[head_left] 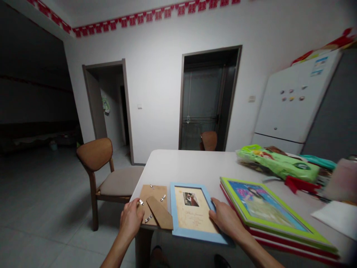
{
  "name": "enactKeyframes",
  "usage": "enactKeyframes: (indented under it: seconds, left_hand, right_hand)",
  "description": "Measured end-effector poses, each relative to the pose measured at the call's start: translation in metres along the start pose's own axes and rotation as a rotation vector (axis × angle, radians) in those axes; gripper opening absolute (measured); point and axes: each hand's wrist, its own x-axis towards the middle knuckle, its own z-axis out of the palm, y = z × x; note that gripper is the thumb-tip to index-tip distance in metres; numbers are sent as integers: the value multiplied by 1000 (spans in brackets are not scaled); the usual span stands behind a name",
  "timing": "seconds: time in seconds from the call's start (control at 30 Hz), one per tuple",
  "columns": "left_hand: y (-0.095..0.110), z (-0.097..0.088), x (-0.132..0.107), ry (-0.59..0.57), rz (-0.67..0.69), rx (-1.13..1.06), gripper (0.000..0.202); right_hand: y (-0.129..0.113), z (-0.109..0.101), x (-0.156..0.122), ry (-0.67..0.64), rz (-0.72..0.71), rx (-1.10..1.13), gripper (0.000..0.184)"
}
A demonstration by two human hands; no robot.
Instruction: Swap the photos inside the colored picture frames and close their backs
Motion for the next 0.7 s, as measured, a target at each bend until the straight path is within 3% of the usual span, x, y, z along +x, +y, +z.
enactKeyframes:
  seconds: [0.13, 0.3, 0.43, 0.57, 0.7]
  left_hand:
    - [24, 6, -6, 14, 96, 1, 36]
    - [87, 27, -34, -100, 370, -265, 38]
    - [132, 45, -55, -241, 524, -408, 51]
    - [156, 49, -59, -170, 619, -379, 49]
    - [153, 33, -46, -24, 646, -369, 40]
  right_hand:
    - [0, -6, 3, 53, 76, 163, 53]
    - [-13, -32, -7, -114, 335, 929, 63]
    - [-29, -57, -19, -113, 376, 1322, 68]
    - [-34, -64, -21, -143, 319, 1360, 73]
    - [-18, -51, -10, -109, 247, 1164, 77]
